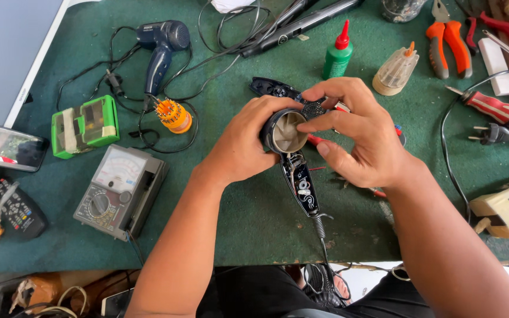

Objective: The person disassembles a hair dryer, removes the internal motor and fan assembly, and applies glue to the fan blades. They then reassemble the unit by placing the motor back into the housing and securing the outer casing.

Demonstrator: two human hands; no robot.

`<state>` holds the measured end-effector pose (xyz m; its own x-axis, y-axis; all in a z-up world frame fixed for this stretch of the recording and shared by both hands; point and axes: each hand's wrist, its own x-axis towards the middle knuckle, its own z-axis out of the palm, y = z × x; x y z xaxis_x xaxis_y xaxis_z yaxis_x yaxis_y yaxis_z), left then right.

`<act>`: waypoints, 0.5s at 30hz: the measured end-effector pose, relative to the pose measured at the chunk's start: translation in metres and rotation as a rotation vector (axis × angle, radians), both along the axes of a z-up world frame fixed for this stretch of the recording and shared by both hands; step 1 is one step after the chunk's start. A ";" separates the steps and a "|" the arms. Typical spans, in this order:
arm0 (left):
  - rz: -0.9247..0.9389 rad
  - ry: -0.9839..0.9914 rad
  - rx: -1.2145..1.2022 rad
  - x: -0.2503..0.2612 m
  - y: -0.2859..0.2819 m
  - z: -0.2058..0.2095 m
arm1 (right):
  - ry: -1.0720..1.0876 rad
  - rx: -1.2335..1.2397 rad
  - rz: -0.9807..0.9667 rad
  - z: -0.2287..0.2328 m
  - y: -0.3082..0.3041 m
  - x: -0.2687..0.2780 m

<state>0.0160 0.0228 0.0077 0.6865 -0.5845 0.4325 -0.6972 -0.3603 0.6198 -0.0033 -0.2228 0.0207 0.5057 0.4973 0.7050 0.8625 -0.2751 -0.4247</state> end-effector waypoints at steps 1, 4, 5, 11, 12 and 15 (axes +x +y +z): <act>0.004 0.000 -0.003 0.000 0.000 0.000 | 0.000 -0.003 0.004 -0.001 0.000 0.000; 0.008 0.007 -0.008 -0.002 0.002 0.001 | 0.043 0.006 0.010 -0.001 0.000 -0.001; 0.006 0.006 -0.006 -0.002 0.001 0.003 | 0.034 0.002 0.020 0.000 0.000 -0.002; 0.004 0.004 -0.014 -0.002 0.002 0.003 | 0.011 -0.023 -0.019 0.001 0.001 -0.002; 0.004 0.008 -0.012 -0.002 0.002 0.003 | -0.006 -0.045 -0.033 0.002 0.001 -0.002; 0.013 0.005 -0.011 -0.001 0.002 0.000 | 0.004 -0.044 -0.035 -0.002 0.001 -0.001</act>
<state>0.0148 0.0246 0.0080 0.6962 -0.5710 0.4350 -0.6892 -0.3623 0.6275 -0.0043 -0.2223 0.0189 0.5263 0.5097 0.6806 0.8503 -0.3235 -0.4153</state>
